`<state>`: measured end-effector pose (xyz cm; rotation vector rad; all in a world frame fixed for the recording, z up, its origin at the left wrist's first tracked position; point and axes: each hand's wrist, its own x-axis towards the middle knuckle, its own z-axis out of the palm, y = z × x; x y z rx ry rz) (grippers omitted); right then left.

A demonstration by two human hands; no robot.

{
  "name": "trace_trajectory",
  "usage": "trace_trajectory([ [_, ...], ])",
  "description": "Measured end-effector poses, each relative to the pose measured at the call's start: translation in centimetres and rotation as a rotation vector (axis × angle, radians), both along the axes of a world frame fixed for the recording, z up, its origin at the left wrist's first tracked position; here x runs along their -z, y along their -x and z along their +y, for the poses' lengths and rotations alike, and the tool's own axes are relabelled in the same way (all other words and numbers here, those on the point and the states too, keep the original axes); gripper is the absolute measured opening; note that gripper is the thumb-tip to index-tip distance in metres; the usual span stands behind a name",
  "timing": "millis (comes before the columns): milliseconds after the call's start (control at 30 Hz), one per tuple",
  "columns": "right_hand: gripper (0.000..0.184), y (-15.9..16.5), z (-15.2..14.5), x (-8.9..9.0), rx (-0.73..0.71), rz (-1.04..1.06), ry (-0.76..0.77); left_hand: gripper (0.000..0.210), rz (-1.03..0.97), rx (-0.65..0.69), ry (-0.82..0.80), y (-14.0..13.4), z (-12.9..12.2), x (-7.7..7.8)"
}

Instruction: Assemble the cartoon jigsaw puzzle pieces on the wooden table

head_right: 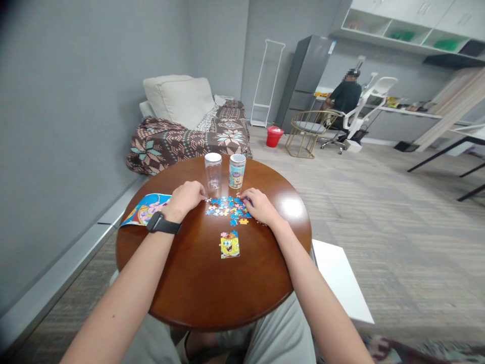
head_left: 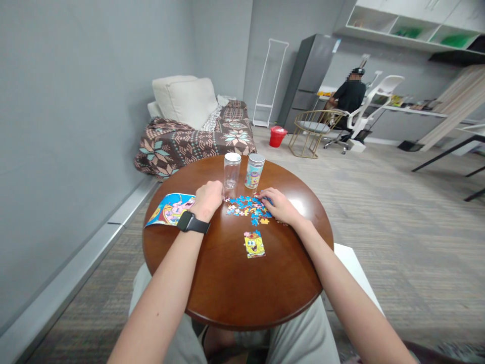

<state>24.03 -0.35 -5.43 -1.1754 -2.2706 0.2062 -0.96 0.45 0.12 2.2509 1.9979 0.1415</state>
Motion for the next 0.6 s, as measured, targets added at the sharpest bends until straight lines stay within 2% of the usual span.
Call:
trace_trajectory([
  [233,0.016,-0.2,-0.15,-0.22,0.013,0.025,0.042,0.02,-0.046,0.048,0.037,-0.34,-0.33,-0.23],
  [400,0.013,-0.23,-0.16,-0.17,0.008,0.038,0.03,0.028,-0.038,0.028,0.054,-0.35,-0.5,-0.46],
  [600,0.014,-0.95,0.15,0.02,0.111,0.048,0.012,0.028,-0.038,0.042,0.044,-0.29,-0.34,-0.45],
])
